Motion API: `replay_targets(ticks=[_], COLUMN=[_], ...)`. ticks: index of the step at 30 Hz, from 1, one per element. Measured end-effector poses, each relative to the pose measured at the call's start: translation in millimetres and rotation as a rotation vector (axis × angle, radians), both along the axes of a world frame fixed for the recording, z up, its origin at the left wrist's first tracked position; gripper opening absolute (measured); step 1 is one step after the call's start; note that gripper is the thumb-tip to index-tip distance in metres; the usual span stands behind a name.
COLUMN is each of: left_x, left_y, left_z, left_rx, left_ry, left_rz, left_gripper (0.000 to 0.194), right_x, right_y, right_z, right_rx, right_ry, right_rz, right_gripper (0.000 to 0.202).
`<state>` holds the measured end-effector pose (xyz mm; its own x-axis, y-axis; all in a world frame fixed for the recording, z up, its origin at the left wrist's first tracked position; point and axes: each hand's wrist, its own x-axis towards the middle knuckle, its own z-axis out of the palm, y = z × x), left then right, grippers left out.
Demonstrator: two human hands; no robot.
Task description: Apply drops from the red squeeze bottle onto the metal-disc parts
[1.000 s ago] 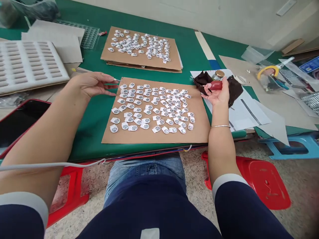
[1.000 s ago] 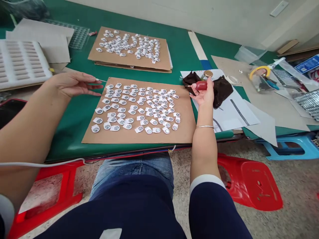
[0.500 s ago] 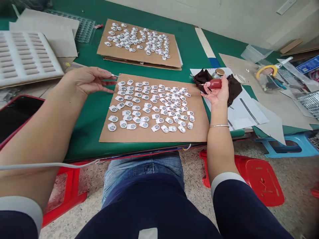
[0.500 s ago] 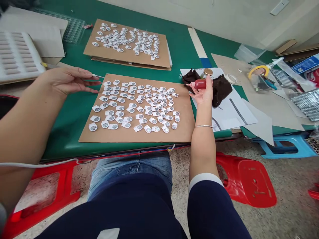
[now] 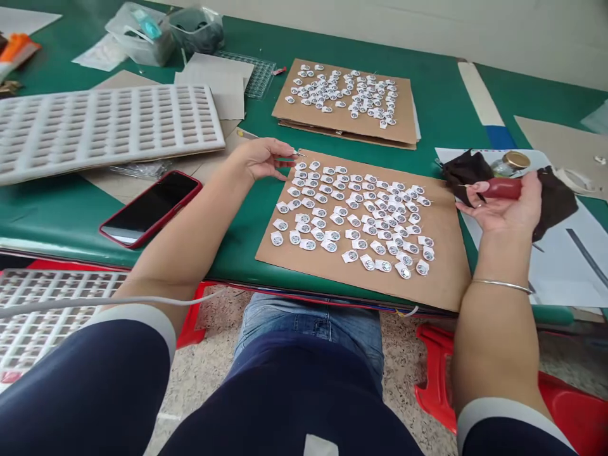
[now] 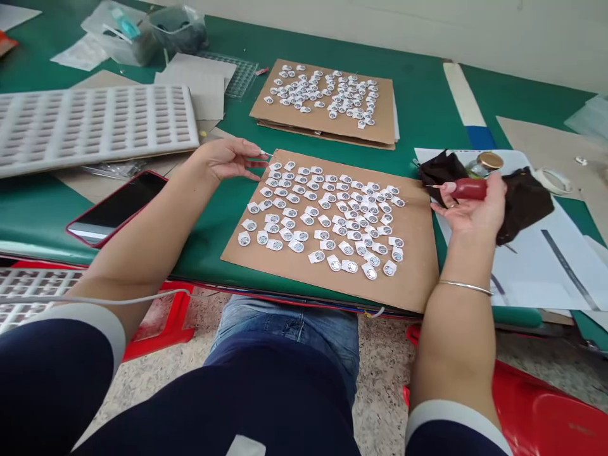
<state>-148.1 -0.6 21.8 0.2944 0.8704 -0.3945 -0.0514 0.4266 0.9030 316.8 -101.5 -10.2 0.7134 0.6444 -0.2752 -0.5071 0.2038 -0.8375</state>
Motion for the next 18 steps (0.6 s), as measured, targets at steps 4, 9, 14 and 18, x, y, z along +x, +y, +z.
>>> replay_targets(ticks=[4,9,14,18], left_x=[1.3,1.9,-1.7,-2.0], left_y=[-2.7,-4.1,-1.8,-3.0], left_z=[0.8,-1.5,-4.4,-0.9], left_rx=[0.005,0.006,-0.021,-0.025], left_ry=[-0.015,-0.023,-0.037,-0.043], left_rz=[0.017,0.035,0.04,0.068], left_gripper=[0.024,0.017,0.015,0.016], right_x=[7.3,7.7,10.5,7.7], right_y=[2.2,-5.0,-16.1,-10.3], right_z=[-3.9,-1.8,-4.2,0.3], right_rx=[-0.072,-0.126,-0.023,-0.012], right_ry=[-0.131,-0.127,-0.122,-0.009], right_rz=[0.108,0.096,0.248,0.193], right_gripper=[0.058,0.057,0.044,0.043])
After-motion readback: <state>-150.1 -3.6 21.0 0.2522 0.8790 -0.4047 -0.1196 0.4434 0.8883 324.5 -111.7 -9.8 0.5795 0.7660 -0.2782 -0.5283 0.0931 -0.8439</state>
